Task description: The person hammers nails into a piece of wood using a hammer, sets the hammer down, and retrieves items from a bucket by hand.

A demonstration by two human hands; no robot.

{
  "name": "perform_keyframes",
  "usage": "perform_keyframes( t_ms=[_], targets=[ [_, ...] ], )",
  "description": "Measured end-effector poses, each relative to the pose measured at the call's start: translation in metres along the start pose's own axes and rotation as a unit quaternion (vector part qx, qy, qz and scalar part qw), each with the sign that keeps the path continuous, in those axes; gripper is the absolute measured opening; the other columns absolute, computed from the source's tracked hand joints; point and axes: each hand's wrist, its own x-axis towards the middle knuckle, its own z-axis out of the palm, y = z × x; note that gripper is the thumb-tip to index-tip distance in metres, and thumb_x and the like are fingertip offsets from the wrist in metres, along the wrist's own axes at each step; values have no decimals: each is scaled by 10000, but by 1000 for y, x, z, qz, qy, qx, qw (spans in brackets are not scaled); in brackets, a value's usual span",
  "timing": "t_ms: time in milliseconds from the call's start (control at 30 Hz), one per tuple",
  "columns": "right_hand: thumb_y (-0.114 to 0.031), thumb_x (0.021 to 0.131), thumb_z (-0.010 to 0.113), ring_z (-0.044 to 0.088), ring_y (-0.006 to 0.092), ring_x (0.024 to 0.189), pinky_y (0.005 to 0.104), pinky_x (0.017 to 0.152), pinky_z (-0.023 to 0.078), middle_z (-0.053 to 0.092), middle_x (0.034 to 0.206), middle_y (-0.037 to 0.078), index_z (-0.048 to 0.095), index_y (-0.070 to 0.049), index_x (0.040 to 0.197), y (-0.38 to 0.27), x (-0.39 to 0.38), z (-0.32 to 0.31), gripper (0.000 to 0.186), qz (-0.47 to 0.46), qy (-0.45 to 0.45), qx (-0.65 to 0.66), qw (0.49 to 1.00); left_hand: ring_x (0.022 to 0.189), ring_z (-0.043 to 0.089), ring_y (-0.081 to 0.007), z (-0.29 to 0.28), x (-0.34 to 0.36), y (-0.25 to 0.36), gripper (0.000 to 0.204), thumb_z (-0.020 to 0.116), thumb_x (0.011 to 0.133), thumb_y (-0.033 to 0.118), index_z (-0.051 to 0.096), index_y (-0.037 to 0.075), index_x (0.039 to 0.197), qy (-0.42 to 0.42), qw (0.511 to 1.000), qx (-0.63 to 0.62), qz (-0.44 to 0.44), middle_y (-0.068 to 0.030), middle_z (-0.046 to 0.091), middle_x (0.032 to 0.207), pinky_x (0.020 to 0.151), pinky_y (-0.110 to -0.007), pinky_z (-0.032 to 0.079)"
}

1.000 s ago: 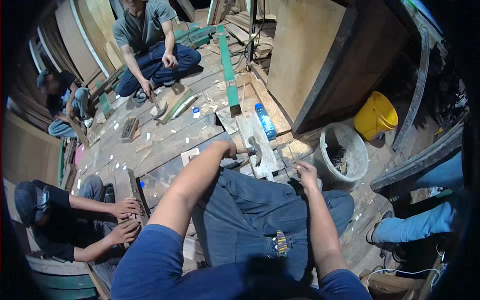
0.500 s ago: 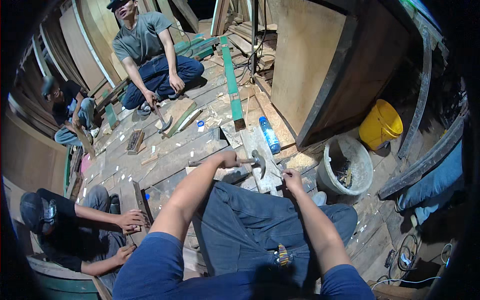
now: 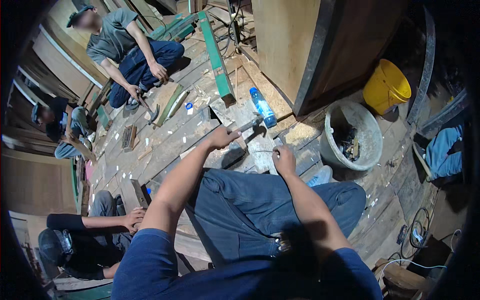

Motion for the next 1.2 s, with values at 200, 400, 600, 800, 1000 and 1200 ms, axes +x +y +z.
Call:
perform_keyframes(
  t_ms=[200, 400, 600, 800, 1000, 1200],
  targets=[
    [-96, 747, 615, 584, 372, 868, 456, 755, 480, 599, 890, 171, 652, -38, 808, -1, 1, 0, 92, -58, -42, -74, 995, 888, 643, -345, 1, 3, -12, 746, 474, 851, 678, 679, -31, 954, -16, 986, 162, -34, -243, 664, 931, 774, -439, 472],
    [-63, 782, 531, 611, 364, 851, 458, 768, 491, 607, 876, 189, 626, -22, 816, 0, 3, 0, 110, -100, -59, -107, 987, 932, 636, -350, 2, 8, -4, 727, 471, 864, 660, 662, -15, 1054, -33, 988, 147, -31, -245, 662, 966, 803, -435, 470],
    [-113, 836, 554, 607, 379, 857, 487, 752, 483, 602, 890, 173, 622, -43, 861, -3, -2, 0, 101, -103, -91, -121, 983, 1017, 617, -367, 1, -2, 0, 694, 466, 874, 636, 654, 8, 1103, -46, 984, 163, -61, -242, 653, 1054, 873, -429, 462],
    [-80, 829, 503, 613, 338, 877, 464, 782, 475, 618, 883, 175, 632, -20, 850, 14, -9, -3, 143, -101, -67, -166, 979, 792, 648, -361, 16, 3, 19, 624, 497, 911, 519, 633, -75, 1047, -57, 990, 109, -73, -248, 663, 876, 765, -459, 498],
    [-173, 817, 618, 604, 377, 833, 470, 735, 477, 619, 871, 174, 653, -31, 848, -9, 7, -1, 149, -103, -77, -105, 986, 757, 657, -369, -7, 24, -22, 494, 508, 908, 431, 664, -36, 867, 46, 978, 199, 48, -251, 655, 800, 707, -450, 487],
    [-173, 823, 637, 595, 360, 892, 470, 775, 460, 626, 917, 159, 655, -29, 822, 6, 19, 18, 145, -71, -33, -125, 989, 591, 541, -209, 1, 4, -33, 589, 538, 886, 551, 630, -22, 787, 89, 990, 111, 6, -113, 562, 613, 586, -374, 416]
  ],
)
